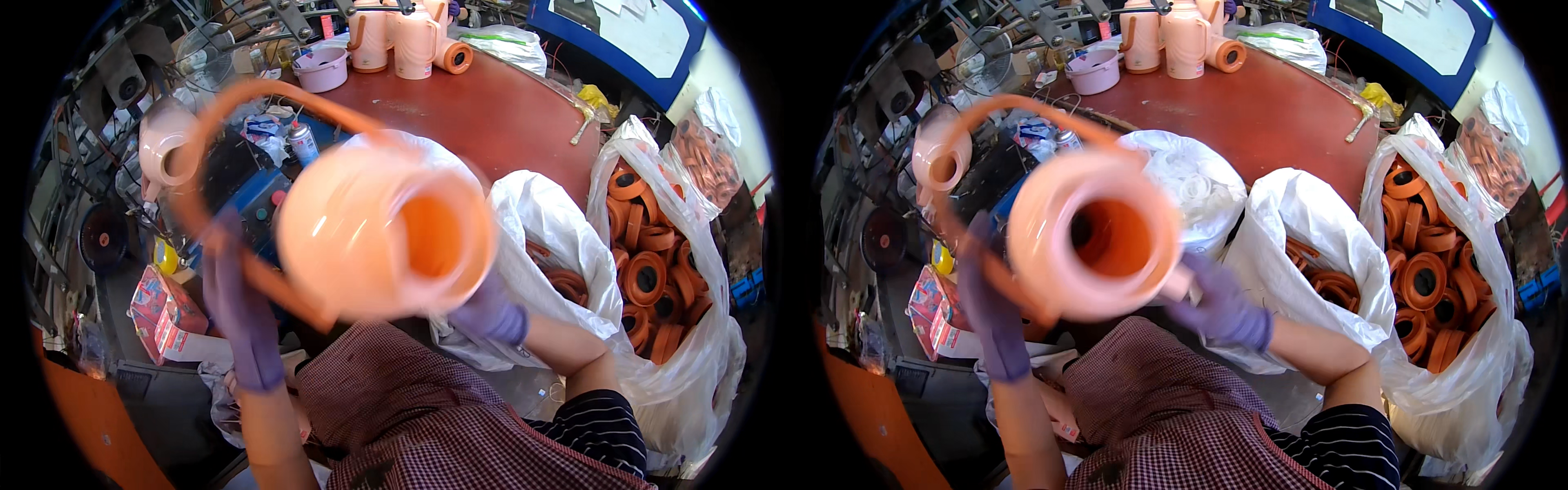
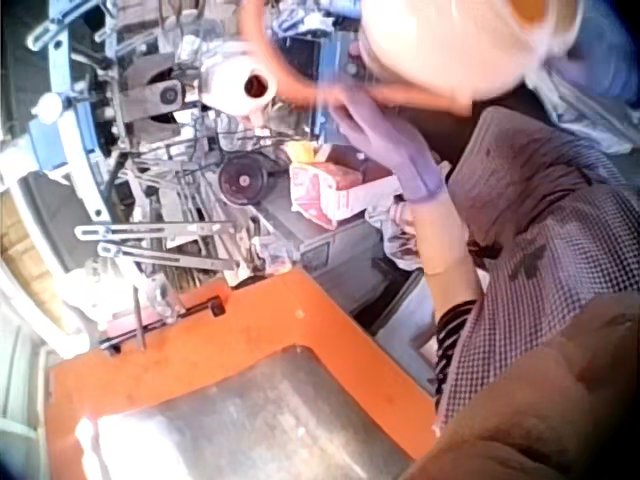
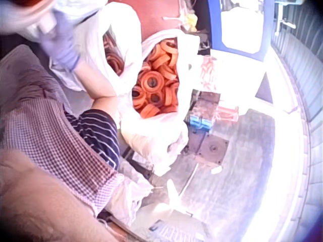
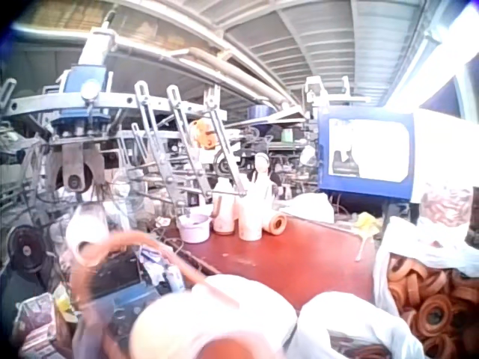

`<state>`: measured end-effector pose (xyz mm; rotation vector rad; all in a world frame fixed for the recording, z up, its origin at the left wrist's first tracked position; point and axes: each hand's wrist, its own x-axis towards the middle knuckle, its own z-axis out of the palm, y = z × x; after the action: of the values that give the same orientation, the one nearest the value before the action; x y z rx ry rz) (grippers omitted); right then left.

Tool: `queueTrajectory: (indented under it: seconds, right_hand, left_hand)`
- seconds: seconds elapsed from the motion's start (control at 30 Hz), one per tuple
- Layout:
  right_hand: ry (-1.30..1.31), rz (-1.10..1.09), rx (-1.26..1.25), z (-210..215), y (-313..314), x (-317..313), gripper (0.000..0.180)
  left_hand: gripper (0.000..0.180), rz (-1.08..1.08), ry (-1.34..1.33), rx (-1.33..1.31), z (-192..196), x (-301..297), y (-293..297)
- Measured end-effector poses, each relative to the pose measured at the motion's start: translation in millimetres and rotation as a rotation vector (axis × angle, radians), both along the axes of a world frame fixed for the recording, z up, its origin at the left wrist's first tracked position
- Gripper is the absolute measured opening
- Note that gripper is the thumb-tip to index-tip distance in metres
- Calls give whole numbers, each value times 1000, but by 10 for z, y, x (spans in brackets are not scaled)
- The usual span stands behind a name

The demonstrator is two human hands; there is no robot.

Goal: The person assembles pink plastic pitchers by attaching handles and lids. They pick up pitcher bodies, attach handles, and place lids on top, repeating the process for multiple units.

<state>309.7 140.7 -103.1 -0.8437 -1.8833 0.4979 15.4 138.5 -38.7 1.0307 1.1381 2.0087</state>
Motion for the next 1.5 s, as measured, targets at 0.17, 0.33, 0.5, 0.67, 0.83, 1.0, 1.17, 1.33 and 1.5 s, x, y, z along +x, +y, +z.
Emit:
queueTrajectory:
  seconds: [0.17, 0.33, 0.5, 0.67, 0.83, 1.0, 1.17, 1.33, 1.5]
  right_hand:
    - [136, -393, -28, 537, 930, 1014, 19]
    - [-263, -786, 127, 486, 2143, 1886, 44]
    - [-394, -874, -205, 412, 3466, 1662, 60]
    - [-355, -454, -417, -37, 4923, 2272, 44]
    - [-611, -483, -503, -635, 5162, 2086, 42]
    - [-763, -533, -607, -644, 4821, 1900, 42]
    - [-881, -634, -601, -398, 4237, 1892, 41]
    - [-1004, -676, -572, -209, 3630, 1772, 40]
    - [-1037, -521, -422, -32, 3290, 1471, 38]
  left_hand:
    - [32, -63, 320, -259, -567, -73, 228]
    - [21, -194, 174, -581, -1648, -381, -262]
    - [18, 93, -115, -763, -2206, -837, -1374]
    - [33, 332, 291, -927, -2368, -989, -2133]
    - [32, 774, 66, -1048, -3094, -1109, -3136]
    - [39, 1281, 125, -1347, -3983, -908, -4697]
    - [74, 1185, 224, -2079, -4017, -1087, -6026]
    - [90, 1243, 403, -2343, -3548, -1482, -6681]
    - [84, 1002, 90, -2317, -3363, -1922, -7249]
